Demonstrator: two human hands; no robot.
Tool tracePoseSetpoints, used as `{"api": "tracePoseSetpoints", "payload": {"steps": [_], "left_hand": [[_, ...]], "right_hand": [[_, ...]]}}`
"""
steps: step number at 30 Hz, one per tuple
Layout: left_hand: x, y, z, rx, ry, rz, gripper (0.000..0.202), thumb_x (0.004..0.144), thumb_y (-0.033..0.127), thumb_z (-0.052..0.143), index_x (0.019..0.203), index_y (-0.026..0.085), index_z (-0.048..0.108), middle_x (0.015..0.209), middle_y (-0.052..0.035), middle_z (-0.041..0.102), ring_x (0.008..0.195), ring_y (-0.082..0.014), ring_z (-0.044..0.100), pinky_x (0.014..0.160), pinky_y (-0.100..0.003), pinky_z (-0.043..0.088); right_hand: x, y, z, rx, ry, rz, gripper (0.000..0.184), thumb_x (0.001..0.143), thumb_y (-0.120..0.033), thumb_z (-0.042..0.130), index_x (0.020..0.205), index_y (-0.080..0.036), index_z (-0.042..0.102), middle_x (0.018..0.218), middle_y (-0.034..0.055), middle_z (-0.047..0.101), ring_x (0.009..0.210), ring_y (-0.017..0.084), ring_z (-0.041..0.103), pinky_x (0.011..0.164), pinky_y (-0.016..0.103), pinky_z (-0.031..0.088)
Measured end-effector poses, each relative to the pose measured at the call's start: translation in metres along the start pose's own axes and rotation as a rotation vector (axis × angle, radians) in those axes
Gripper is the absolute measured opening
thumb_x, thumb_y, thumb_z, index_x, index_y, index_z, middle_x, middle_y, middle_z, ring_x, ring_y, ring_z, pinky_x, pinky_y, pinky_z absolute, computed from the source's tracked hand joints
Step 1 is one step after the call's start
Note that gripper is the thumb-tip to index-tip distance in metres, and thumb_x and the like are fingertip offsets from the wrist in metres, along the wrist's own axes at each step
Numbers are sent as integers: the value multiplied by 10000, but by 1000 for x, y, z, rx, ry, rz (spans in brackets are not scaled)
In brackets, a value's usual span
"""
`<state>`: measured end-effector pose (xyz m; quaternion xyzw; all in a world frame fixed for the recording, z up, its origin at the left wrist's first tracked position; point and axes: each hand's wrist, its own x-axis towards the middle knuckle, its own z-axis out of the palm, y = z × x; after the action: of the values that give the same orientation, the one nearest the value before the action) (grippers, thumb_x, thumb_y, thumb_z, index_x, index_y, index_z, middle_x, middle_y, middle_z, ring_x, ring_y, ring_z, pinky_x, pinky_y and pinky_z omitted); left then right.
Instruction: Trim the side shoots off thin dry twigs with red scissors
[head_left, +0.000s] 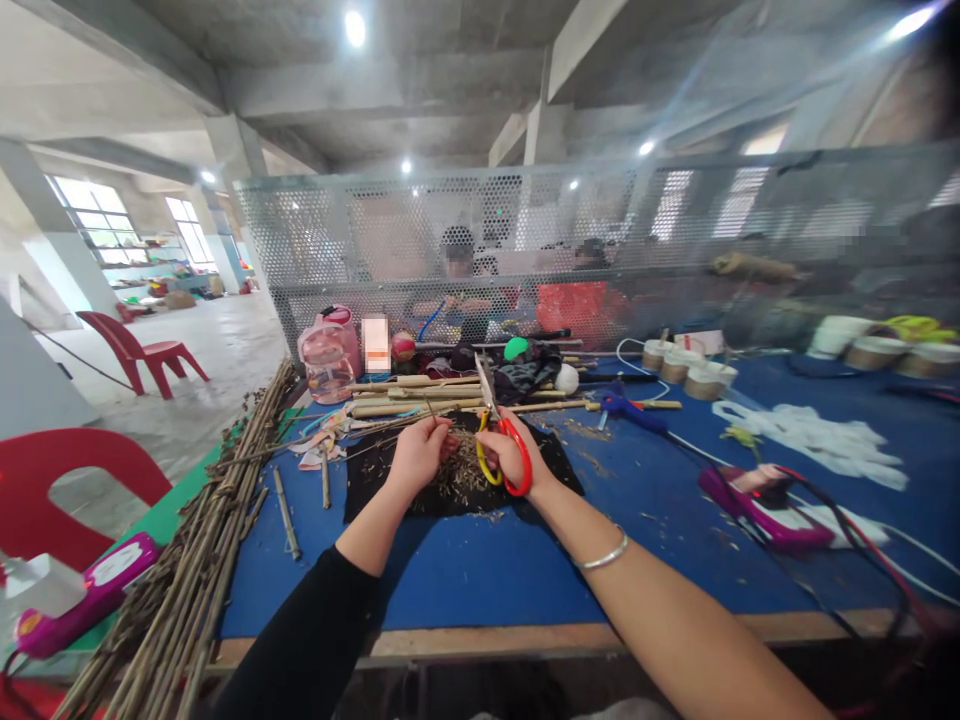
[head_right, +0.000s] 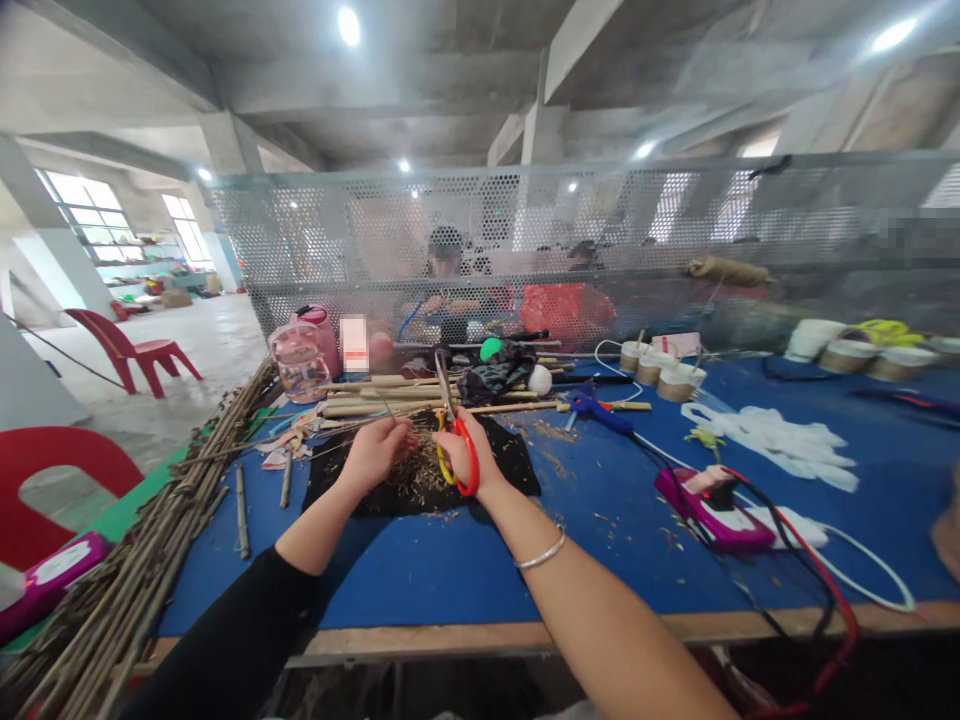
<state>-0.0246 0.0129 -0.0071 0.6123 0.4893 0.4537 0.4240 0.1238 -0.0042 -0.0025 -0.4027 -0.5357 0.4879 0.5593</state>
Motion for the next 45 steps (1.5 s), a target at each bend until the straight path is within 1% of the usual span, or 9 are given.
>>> {"api": "tracePoseSetpoints", "payload": {"steps": [5,8,11,16,20,26,31,37,45], "left_hand": [[-9,12,-9,726,-98,274,319,850,359,377,702,174,590,755,-78,648,750,-178,588,679,-258,406],[-12,17,-11,841,-248,323,344,866,366,339,703,180,578,715,-59,628,685,-166,566,640,-253,384],[-14,17,-10,738,-425,331,398,873,395,309,657,181,566,635,-29,604,600,-139,535,604,-239,376],[-17,12,-4,480,-555,228,499,869,478,260,591,165,531,573,-19,596,538,-117,524,580,-229,384],[-18,8,1,352,-532,161,554,858,534,227,561,159,507,511,-11,569,500,-114,512,561,-233,383],[-21,17,0,399,-453,276,574,866,512,233,529,158,533,519,-18,580,508,-116,512,592,-237,381],[-21,15,1,294,-439,238,546,848,530,274,546,154,531,543,-25,587,521,-121,522,579,-242,390],[-18,10,8,-123,-483,25,489,767,626,366,642,162,457,587,-11,568,524,-126,543,526,-253,418],[-16,6,6,-112,-511,-15,465,741,609,440,651,154,471,586,10,537,510,-104,527,501,-229,405]], "right_hand": [[3,-3,-10,121,-50,2,286,626,-247,560,886,-213,445,427,-123,335,333,63,286,345,192,241],[1,-4,-9,152,-107,12,271,632,-225,570,872,-211,445,417,-126,338,329,52,275,332,175,234],[0,-3,-6,183,-95,-7,285,633,-215,580,886,-207,450,440,-122,361,336,46,289,327,167,237],[1,-1,-8,232,-172,8,310,643,-210,611,913,-215,459,498,-111,401,363,42,315,339,162,279],[2,-1,-11,217,-171,-14,310,662,-241,633,924,-218,468,496,-111,403,365,45,330,342,165,294],[5,-6,-15,111,50,-127,305,671,-325,663,868,-224,453,479,-118,408,339,45,335,319,164,291],[5,-8,-13,209,21,-79,331,649,-333,687,854,-220,452,505,-102,474,367,52,380,329,159,302],[6,-10,-17,332,-21,-15,402,613,-352,714,906,-220,472,573,-70,548,412,57,431,362,162,325],[8,-8,-19,358,21,-20,456,569,-328,743,933,-228,486,574,-76,535,422,58,442,368,165,331]]}}
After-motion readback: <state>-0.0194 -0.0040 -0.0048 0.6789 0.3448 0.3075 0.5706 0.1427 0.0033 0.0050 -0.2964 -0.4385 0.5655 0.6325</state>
